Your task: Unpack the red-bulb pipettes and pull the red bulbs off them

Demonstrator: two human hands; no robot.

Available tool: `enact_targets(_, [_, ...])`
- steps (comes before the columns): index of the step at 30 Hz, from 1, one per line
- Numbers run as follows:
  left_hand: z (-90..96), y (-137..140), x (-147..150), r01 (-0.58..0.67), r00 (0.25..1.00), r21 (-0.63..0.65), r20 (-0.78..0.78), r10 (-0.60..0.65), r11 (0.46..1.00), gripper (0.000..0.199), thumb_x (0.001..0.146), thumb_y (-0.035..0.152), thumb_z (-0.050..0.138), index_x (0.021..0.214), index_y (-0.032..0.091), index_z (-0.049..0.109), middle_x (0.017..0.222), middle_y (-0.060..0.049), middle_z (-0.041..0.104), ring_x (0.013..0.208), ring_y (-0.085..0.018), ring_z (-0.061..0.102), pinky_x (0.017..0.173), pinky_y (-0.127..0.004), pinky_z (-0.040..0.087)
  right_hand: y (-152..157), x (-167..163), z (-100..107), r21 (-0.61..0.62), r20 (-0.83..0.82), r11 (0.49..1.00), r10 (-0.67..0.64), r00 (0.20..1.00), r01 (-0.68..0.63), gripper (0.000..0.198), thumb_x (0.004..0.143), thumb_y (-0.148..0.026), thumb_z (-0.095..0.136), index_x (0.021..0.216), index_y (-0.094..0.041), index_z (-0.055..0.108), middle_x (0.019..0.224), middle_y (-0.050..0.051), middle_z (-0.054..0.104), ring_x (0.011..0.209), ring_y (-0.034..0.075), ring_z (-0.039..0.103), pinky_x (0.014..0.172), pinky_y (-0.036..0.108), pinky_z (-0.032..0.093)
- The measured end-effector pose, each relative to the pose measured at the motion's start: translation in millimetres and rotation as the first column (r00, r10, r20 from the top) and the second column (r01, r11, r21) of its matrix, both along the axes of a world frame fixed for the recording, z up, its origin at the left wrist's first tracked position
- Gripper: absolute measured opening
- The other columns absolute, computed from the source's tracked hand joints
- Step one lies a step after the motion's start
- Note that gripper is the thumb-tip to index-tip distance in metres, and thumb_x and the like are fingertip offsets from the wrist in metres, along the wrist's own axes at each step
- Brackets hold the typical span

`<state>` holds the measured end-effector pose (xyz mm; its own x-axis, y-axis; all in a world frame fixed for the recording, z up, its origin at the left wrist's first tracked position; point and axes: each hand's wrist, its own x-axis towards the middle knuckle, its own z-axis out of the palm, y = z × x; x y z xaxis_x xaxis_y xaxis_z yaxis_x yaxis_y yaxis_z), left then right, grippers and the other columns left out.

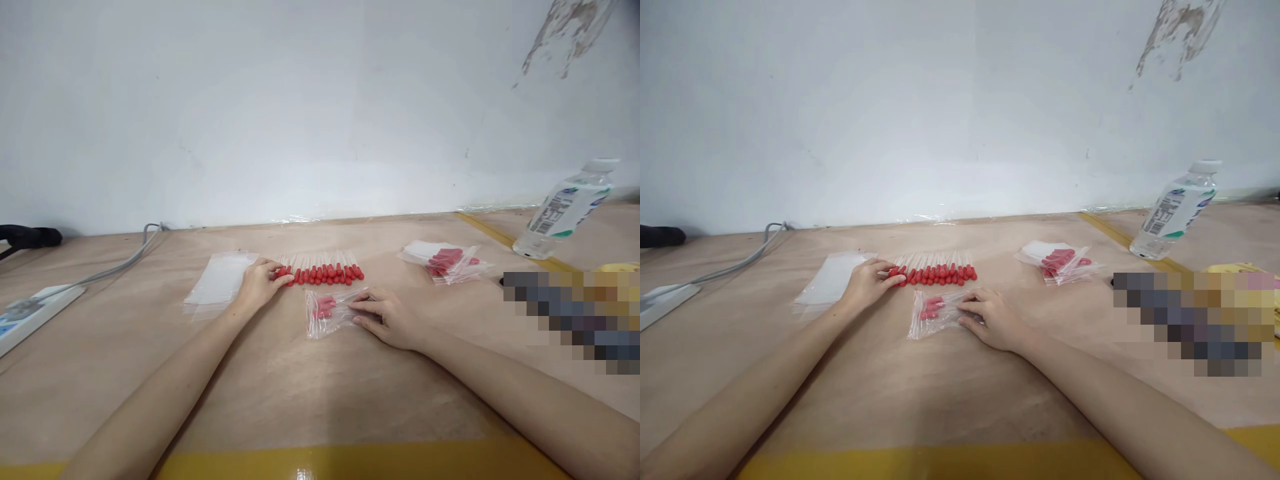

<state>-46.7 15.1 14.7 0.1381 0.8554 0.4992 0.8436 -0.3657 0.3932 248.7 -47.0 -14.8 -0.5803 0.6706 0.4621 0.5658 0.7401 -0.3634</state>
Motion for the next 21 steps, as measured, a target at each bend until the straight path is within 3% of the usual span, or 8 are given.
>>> enact_targets(7, [2.9, -3, 0, 0.006, 0.996, 0.012, -0.084, -0.005, 1.0, 0.054, 0.062, 0.057, 0.063, 0.097, 0.016, 0.064, 0.092, -0.007, 0.063, 0.084, -0.021, 0.058, 0.077, -0.032, 0.046, 0, 0, 1, 0.002, -0.005, 1.0, 0.008, 1.0, -0.008, 0.028, 0.083, -0.034, 0.048, 0.106, -0.024, 0.06, 0.103, 0.006, 0.058, 0.095, 0.019, 0.053, 0.084, 0.036, 0.042])
enact_targets(15, [-0.1, -3, 3, 0.054, 0.998, 0.027, -0.026, -0.054, 0.998, 0.04, 0.072, 0.051, 0.056, 0.092, 0.018, 0.066, 0.093, -0.006, 0.065, 0.088, -0.021, 0.058, 0.081, -0.033, 0.045, 0, 0, 0, 0.003, -0.011, 1.0, 0.007, 1.0, -0.006, 0.028, 0.083, -0.035, 0.049, 0.105, -0.025, 0.061, 0.103, 0.006, 0.058, 0.094, 0.019, 0.053, 0.083, 0.035, 0.043])
enact_targets(21, [-10.8, 4, 5, 0.053, 0.998, 0.174, 0.012, -0.056, 0.983, 0.029, 0.079, 0.041, 0.052, 0.09, 0.02, 0.068, 0.092, -0.005, 0.067, 0.087, -0.02, 0.059, 0.082, -0.035, 0.045, 0, 1, 1, -0.014, 0.002, 1.0, 0.006, 1.0, -0.006, 0.028, 0.083, -0.034, 0.048, 0.107, -0.024, 0.06, 0.104, 0.006, 0.058, 0.096, 0.019, 0.053, 0.085, 0.035, 0.042])
